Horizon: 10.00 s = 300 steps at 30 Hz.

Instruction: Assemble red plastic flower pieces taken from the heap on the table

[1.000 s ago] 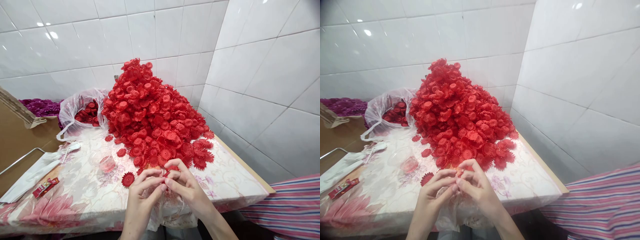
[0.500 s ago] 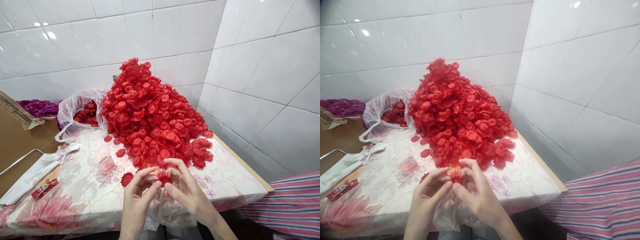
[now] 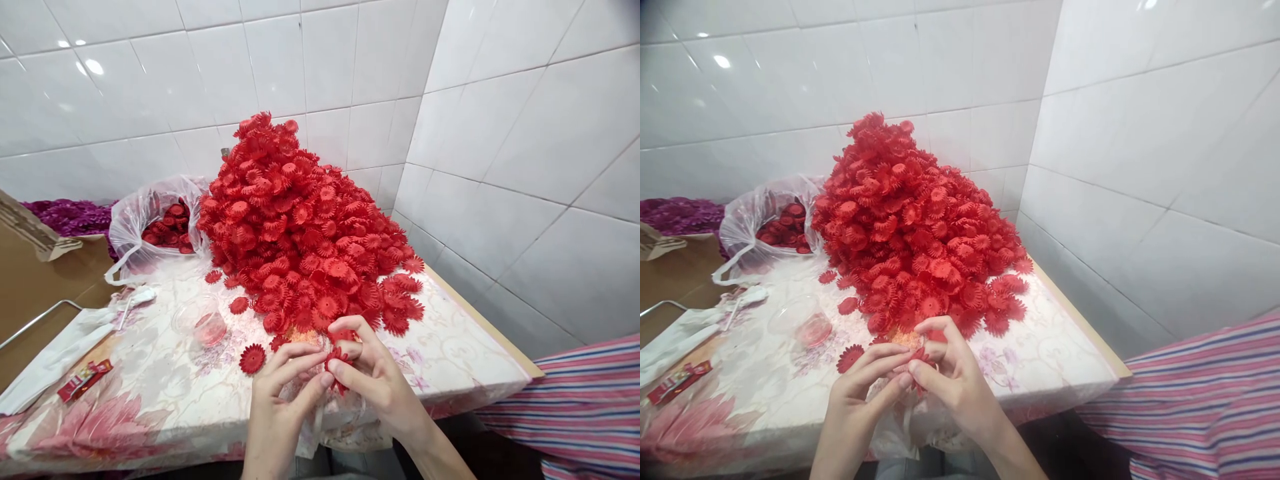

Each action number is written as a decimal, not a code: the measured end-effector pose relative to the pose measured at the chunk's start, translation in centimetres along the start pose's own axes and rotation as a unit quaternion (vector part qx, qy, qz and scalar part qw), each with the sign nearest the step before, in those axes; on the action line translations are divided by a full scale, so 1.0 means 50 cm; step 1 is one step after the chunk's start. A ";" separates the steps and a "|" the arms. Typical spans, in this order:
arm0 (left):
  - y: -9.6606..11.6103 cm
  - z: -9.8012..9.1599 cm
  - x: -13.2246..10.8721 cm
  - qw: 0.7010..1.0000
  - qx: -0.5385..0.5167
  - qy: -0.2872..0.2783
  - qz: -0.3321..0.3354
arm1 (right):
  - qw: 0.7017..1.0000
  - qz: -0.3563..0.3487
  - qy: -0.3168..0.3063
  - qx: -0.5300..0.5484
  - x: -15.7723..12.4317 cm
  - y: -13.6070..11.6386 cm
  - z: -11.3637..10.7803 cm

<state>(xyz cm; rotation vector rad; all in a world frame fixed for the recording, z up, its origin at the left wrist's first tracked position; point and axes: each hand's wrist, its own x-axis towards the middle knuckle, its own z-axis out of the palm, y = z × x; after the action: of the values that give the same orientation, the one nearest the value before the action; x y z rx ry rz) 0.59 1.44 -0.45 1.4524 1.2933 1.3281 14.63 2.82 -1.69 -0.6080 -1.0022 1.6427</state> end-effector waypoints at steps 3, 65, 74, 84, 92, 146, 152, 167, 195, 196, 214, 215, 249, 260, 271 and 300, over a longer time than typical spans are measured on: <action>-0.004 0.002 0.001 1.000 0.010 -0.002 0.015 | 1.000 -0.004 -0.003 0.010 0.001 0.005 -0.002; -0.047 -0.137 -0.029 0.939 0.286 0.020 0.191 | 0.958 -0.001 -0.030 -0.284 0.044 0.012 0.085; -0.055 -0.123 -0.027 0.959 0.171 -0.009 0.226 | 0.995 0.066 0.005 -0.072 0.050 0.017 0.069; -0.059 -0.110 -0.023 0.948 0.159 0.005 0.275 | 0.995 0.050 0.039 -0.071 0.049 0.007 0.081; -0.064 -0.098 -0.023 0.949 0.166 0.040 0.266 | 0.982 0.008 0.063 -0.176 0.035 0.006 0.086; -0.004 -0.042 -0.019 0.986 -0.139 0.072 -0.065 | 0.976 -0.001 0.087 -0.199 -0.009 0.000 0.049; -0.014 -0.044 -0.011 0.975 -0.171 0.003 -0.142 | 0.946 -0.058 0.120 -0.294 -0.018 0.015 0.053; -0.044 -0.054 -0.014 0.993 0.101 0.022 0.059 | 0.960 -0.003 0.034 -0.280 -0.001 -0.004 0.024; -0.015 0.021 -0.034 0.997 -0.068 -0.029 -0.026 | 0.994 0.004 0.100 0.035 -0.047 -0.001 0.009; -0.012 0.023 -0.036 0.997 -0.066 -0.026 -0.029 | 0.994 0.007 0.098 0.038 -0.049 -0.002 0.005; 0.021 0.059 -0.047 0.977 -0.147 -0.060 -0.144 | 0.997 0.026 0.033 -0.065 -0.074 -0.044 -0.040; 0.021 0.058 -0.044 0.975 -0.153 -0.062 -0.148 | 0.997 0.036 0.021 -0.070 -0.070 -0.047 -0.043; -0.047 0.073 0.018 0.997 0.018 0.074 0.007 | 0.470 -0.190 0.309 -0.805 -0.010 -0.085 -0.151; -0.043 0.080 0.006 0.994 0.030 0.055 0.086 | 0.916 -0.068 0.171 -0.356 -0.048 -0.047 -0.018; -0.030 0.065 -0.011 0.997 -0.017 -0.055 0.054 | 0.976 0.005 0.194 -0.103 -0.044 -0.034 -0.036; 0.006 0.065 0.003 0.964 -0.167 -0.044 -0.201 | 0.993 0.061 0.104 -0.007 -0.054 -0.047 -0.041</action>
<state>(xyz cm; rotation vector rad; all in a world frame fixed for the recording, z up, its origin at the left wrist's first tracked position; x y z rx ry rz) 3.82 1.83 -0.64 0.9452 1.1614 1.1285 18.30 1.06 -0.98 -0.8460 -0.8376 1.6401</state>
